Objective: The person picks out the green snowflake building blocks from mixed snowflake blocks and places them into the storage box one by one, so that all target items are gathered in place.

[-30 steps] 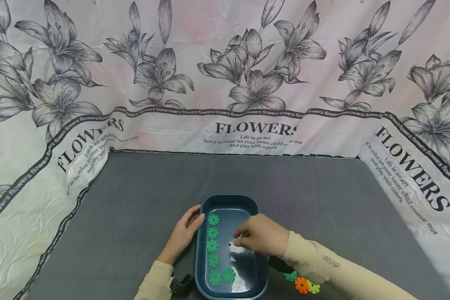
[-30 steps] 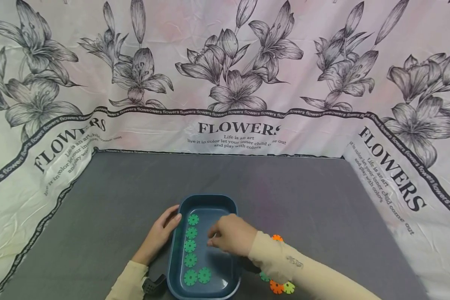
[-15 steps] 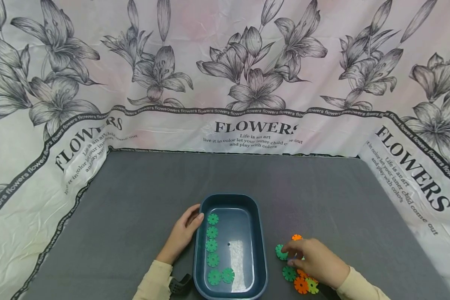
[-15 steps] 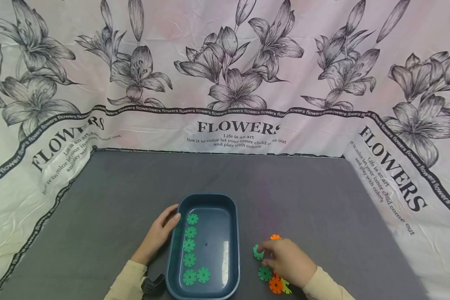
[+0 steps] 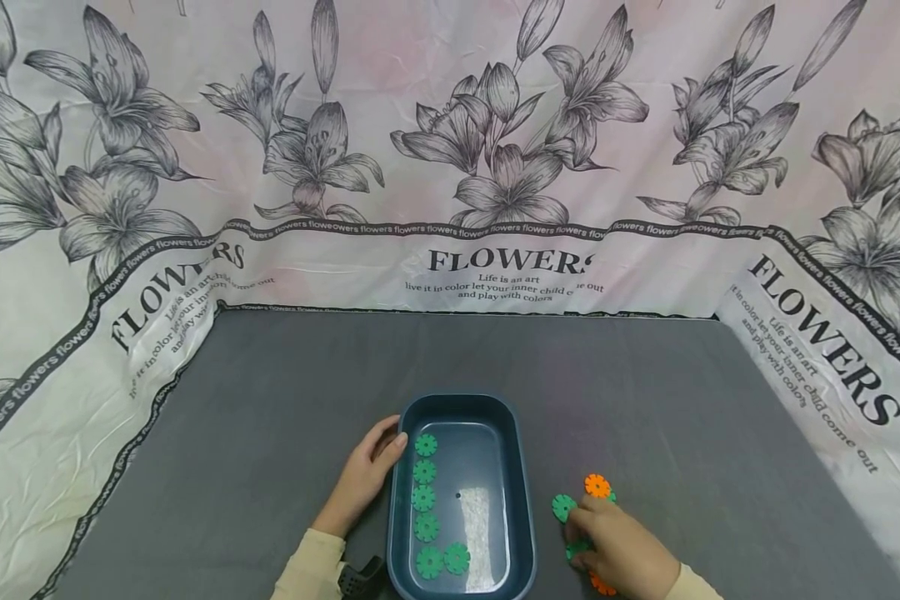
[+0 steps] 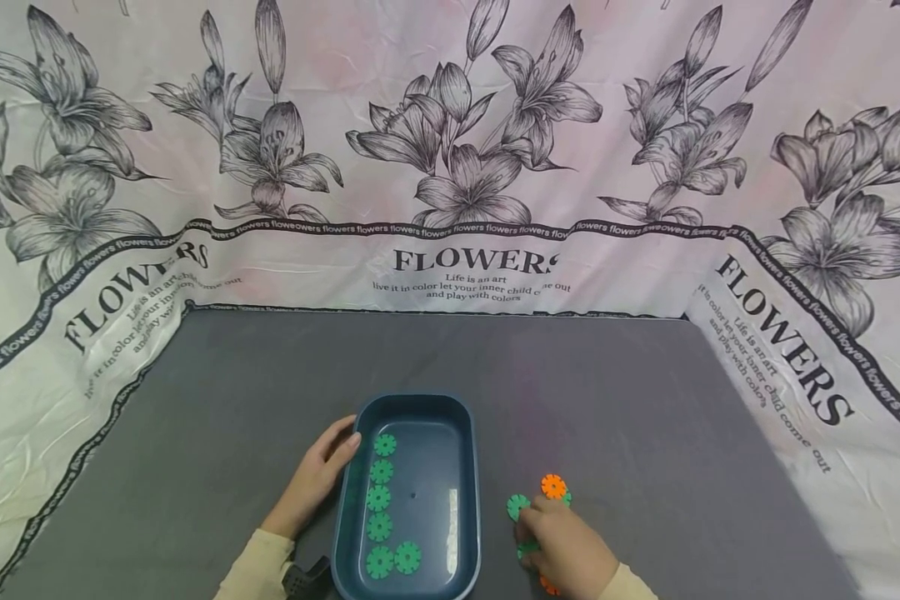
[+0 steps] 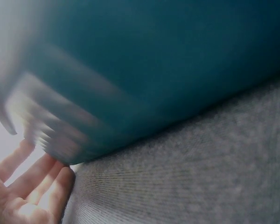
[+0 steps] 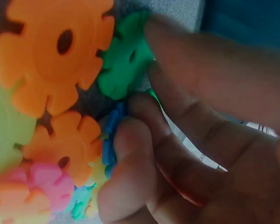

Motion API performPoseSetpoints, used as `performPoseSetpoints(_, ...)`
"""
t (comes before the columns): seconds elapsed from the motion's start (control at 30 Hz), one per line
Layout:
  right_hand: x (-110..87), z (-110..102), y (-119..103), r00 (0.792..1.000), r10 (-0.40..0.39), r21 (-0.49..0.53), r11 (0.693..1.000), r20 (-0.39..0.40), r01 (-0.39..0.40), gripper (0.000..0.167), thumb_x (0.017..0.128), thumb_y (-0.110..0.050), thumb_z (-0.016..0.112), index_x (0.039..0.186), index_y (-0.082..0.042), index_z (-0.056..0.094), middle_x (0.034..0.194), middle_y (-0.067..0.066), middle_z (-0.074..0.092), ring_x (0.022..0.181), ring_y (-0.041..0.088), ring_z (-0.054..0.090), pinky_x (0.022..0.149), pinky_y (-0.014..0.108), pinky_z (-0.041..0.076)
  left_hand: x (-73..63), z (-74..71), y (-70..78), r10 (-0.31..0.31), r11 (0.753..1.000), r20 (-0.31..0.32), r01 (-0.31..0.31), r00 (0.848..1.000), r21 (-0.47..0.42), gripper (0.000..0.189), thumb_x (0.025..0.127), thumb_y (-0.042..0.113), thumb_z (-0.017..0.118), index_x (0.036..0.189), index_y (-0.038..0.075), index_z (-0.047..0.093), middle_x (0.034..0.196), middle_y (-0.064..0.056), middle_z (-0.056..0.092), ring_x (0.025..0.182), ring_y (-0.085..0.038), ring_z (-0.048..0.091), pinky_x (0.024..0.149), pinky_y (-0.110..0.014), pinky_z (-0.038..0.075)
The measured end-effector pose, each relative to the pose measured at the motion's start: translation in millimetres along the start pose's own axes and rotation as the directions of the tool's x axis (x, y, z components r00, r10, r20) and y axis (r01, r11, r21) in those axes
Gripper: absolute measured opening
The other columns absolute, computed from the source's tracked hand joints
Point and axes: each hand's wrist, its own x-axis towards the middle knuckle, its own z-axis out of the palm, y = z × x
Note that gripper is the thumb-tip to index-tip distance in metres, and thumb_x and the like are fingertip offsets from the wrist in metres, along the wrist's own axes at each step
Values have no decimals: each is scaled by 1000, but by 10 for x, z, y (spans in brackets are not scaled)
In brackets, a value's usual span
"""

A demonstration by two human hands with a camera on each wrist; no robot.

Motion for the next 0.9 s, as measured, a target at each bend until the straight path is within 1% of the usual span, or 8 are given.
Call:
performPoseSetpoints(0.17,-27,59,27,993,-88,-42,996,-80,84,35,65,-14,87,82,-18,56,82,-14,47,75,1,41,62,20,42,1,-1,4,1,1000,1,-1,1000,-4,49,97,31,57,141,14,45,139,-9,50,127,-22,49,102,-26,41)
performPoseSetpoints(0.37,-36,77,37,996,-71,-30,997,-58,69,36,66,-12,86,83,-18,54,83,-13,45,75,1,38,61,19,41,-3,-6,-4,8,1000,2,-8,1000,-2,48,97,31,57,141,14,45,138,-9,51,126,-22,50,101,-27,42)
performPoseSetpoints(0.43,-35,68,31,996,-64,-6,998,-57,64,37,67,-11,85,81,-18,52,81,-14,43,74,0,38,60,19,40,-5,-6,-6,6,1000,3,-6,1000,4,49,97,31,57,141,14,45,138,-9,51,126,-22,50,102,-29,41)
performPoseSetpoints(0.57,-12,-25,-5,1000,11,166,986,13,-13,32,74,-5,79,81,-17,50,77,-15,49,70,-2,44,58,18,41,-7,-5,-8,2,1000,0,-2,1000,14,49,96,33,58,141,14,45,138,-8,51,126,-21,51,103,-30,41)
performPoseSetpoints(0.63,4,-119,-27,994,75,284,954,81,-95,25,79,-5,75,82,-14,52,77,-13,55,68,-2,50,57,19,43,-8,-5,-5,3,1000,-1,-3,1000,16,50,96,33,58,141,14,45,138,-9,51,125,-21,51,103,-29,41)
performPoseSetpoints(0.73,54,-286,-73,980,128,424,887,151,-182,14,85,-9,71,86,-9,57,78,-6,63,68,3,59,57,23,50,-8,-5,0,5,1000,-6,-5,1000,21,50,96,32,58,141,14,45,138,-9,51,125,-21,51,103,-30,41)
performPoseSetpoints(0.8,107,-409,-113,974,141,512,832,176,-213,14,87,-13,70,88,-5,59,79,0,67,69,8,62,59,28,53,-10,-5,-1,6,1000,-9,-6,1000,24,50,96,32,58,141,14,45,138,-9,51,125,-22,51,103,-32,41)
performPoseSetpoints(0.9,215,-583,-179,974,100,637,742,205,-211,16,90,-11,66,94,2,59,83,11,70,71,13,65,63,34,56,-13,0,-2,2,1000,-10,-2,1000,21,50,96,32,58,141,14,45,139,-9,50,126,-23,50,104,-35,41)
